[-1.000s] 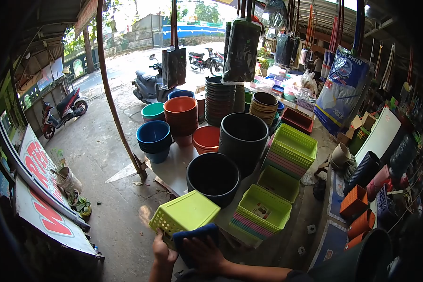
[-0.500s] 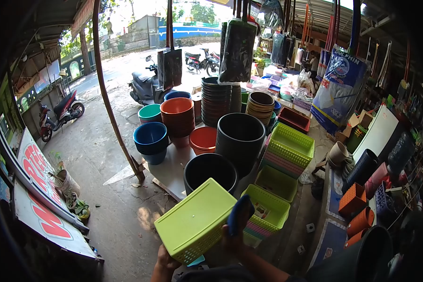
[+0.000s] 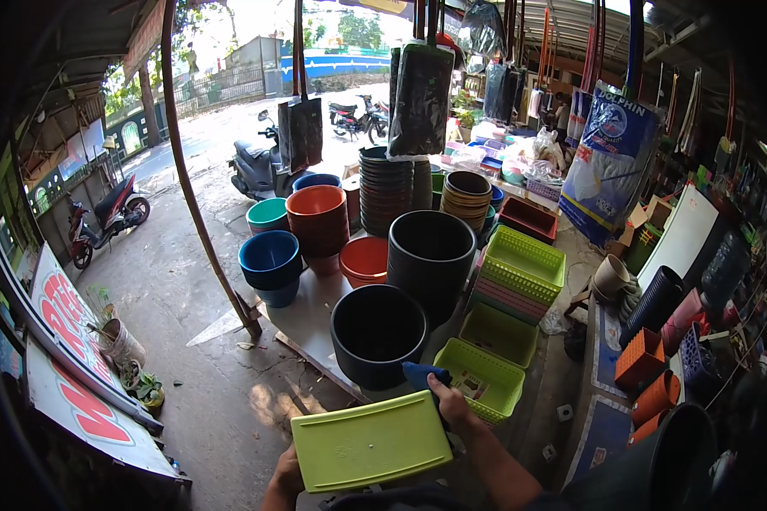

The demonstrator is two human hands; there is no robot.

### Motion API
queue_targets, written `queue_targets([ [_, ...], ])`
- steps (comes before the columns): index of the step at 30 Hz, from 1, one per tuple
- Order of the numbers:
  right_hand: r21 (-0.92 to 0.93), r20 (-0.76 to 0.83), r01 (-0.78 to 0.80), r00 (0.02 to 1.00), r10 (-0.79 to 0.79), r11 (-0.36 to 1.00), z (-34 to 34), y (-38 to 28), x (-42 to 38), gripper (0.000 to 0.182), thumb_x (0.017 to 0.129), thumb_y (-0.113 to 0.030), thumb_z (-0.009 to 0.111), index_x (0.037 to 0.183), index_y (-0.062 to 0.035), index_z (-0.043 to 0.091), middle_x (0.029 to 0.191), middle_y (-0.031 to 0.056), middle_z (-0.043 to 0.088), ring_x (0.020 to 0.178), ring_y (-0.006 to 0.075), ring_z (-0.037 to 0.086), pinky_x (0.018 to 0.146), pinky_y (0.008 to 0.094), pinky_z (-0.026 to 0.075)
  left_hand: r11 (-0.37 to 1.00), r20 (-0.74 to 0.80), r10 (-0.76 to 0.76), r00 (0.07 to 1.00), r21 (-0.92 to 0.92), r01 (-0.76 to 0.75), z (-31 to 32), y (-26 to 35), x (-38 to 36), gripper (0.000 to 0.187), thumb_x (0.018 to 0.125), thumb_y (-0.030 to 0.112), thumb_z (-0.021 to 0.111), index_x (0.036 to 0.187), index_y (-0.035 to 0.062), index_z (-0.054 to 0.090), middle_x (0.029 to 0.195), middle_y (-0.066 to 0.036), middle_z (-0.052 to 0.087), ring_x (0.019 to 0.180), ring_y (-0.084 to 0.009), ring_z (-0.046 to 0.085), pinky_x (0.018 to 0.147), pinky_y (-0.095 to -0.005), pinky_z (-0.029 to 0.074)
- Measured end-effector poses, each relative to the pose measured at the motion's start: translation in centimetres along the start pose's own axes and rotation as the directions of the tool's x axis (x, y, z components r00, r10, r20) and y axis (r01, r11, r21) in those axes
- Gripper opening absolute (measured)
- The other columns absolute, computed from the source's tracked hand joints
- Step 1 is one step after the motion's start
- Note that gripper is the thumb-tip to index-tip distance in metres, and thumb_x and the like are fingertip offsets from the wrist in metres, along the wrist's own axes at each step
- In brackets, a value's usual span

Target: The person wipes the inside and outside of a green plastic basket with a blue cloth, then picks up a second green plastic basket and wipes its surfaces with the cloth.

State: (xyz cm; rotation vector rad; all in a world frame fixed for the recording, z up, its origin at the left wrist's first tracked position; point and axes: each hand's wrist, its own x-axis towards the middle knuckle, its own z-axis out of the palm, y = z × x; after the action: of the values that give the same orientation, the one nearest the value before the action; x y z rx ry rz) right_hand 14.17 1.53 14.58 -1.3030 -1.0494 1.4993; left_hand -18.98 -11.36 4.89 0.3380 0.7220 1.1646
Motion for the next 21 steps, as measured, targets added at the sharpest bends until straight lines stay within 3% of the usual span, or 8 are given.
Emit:
queue_targets([
  [4, -0.572, -0.024, 0.039, 0.998, -0.064, 0.819, 0.2, 0.4, 0.9, 0.05, 0.099, -0.041, 0.052, 0.123, 0.0019, 0.06, 0.11, 0.0232, 0.068, 0.104, 0.0342, 0.065, 0.091, 0.033, 0.048, 0.994, -0.053, 0.082, 0.995, -0.061, -0.086, 4.2, 0.5, -0.1, 0.045, 0.104, 0.032, 0.04, 0.134, -0.0002, 0.051, 0.122, -0.016, 0.063, 0.105, -0.0279, 0.065, 0.09, -0.0407, 0.055],
  [6, -0.55, 0.014, 0.171, 0.981, -0.196, 0.818, 1.0, -0.3, -0.4, 0.061, 0.097, -0.04, 0.052, 0.143, -0.0017, 0.045, 0.138, 0.028, 0.052, 0.129, 0.0394, 0.051, 0.108, 0.0378, 0.04, 0.993, -0.051, 0.087, 0.995, -0.079, -0.091, 4.1, 0.4, 0.1, 0.048, 0.106, 0.036, 0.036, 0.135, 0.0008, 0.05, 0.124, -0.016, 0.062, 0.107, -0.0279, 0.064, 0.092, -0.0413, 0.054],
  [8, -0.86, 0.186, 0.343, 0.9, -0.394, 0.378, 1.7, -0.6, -1.5, 0.075, 0.093, -0.04, 0.054, 0.154, -0.0067, 0.027, 0.158, 0.0203, 0.028, 0.146, 0.0344, 0.029, 0.119, 0.044, 0.023, 0.991, -0.051, 0.082, 0.995, -0.098, -0.087, 4.1, 0.2, 0.1, 0.052, 0.107, 0.041, 0.031, 0.136, 0.0019, 0.049, 0.125, -0.015, 0.061, 0.108, -0.0279, 0.064, 0.093, -0.0418, 0.053],
  [10, -0.898, 0.293, 0.372, 0.904, -0.311, 0.234, 3.1, -0.8, -2.6, 0.083, 0.089, -0.043, 0.055, 0.157, -0.009, 0.02, 0.164, 0.0138, 0.014, 0.152, 0.0319, 0.011, 0.122, 0.0487, 0.009, 0.994, -0.099, 0.092, 0.991, -0.042, -0.097, 5.2, 0.5, -0.2, 0.059, 0.106, 0.048, 0.026, 0.137, 0.0031, 0.049, 0.125, -0.014, 0.061, 0.11, -0.0285, 0.063, 0.096, -0.0431, 0.052],
  [16, -0.567, 0.682, 0.804, 0.581, -0.443, 0.18, 9.9, 1.2, -8.0, 0.096, 0.083, -0.038, 0.06, 0.159, -0.0124, 0.009, 0.166, 0.0103, 0.007, 0.153, 0.0286, 0.002, 0.122, 0.0498, 0.005, 0.975, -0.129, 0.167, 0.978, -0.127, -0.183, 8.6, 0.5, 0.7, 0.054, 0.107, 0.045, 0.03, 0.135, 0.0025, 0.049, 0.127, -0.015, 0.061, 0.112, -0.0279, 0.064, 0.096, -0.0414, 0.052],
  [18, -0.448, 0.838, 0.893, 0.433, -0.332, 0.033, 10.5, -0.2, -9.8, 0.072, 0.095, -0.028, 0.044, 0.159, -0.016, 0.014, 0.166, 0.0064, 0.011, 0.153, 0.024, 0.007, 0.122, 0.0476, 0.003, 0.938, 0.29, 0.341, 0.894, -0.038, -0.346, 4.3, -1.0, 2.0, 0.058, 0.107, 0.044, 0.029, 0.148, 0.0037, 0.036, 0.148, -0.016, 0.045, 0.131, -0.0278, 0.051, 0.112, -0.0447, 0.039],
  [20, -0.395, 0.881, 0.915, 0.404, -0.249, 0.086, 9.9, -2.0, -10.8, 0.064, 0.097, -0.025, 0.04, 0.158, -0.0164, 0.02, 0.165, 0.0048, 0.015, 0.153, 0.0216, 0.013, 0.122, 0.0474, 0.005, 0.866, 0.318, 0.144, 0.937, -0.499, 0.036, 4.2, -0.4, 3.3, 0.064, 0.105, 0.05, 0.026, 0.149, 0.0038, 0.035, 0.149, -0.017, 0.044, 0.132, -0.0307, 0.049, 0.112, -0.0459, 0.04],
  [21, -0.388, 0.872, 0.919, 0.342, -0.35, -0.069, 9.2, -2.3, -10.8, 0.066, 0.091, -0.025, 0.051, 0.152, -0.009, 0.03, 0.157, 0.0144, 0.028, 0.147, 0.0281, 0.025, 0.117, 0.0496, 0.019, 0.867, 0.32, 0.14, 0.937, -0.497, 0.04, 5.7, 0.5, 3.0, 0.064, 0.105, 0.05, 0.026, 0.149, 0.0038, 0.035, 0.149, -0.017, 0.044, 0.132, -0.0307, 0.049, 0.112, -0.0459, 0.04],
])
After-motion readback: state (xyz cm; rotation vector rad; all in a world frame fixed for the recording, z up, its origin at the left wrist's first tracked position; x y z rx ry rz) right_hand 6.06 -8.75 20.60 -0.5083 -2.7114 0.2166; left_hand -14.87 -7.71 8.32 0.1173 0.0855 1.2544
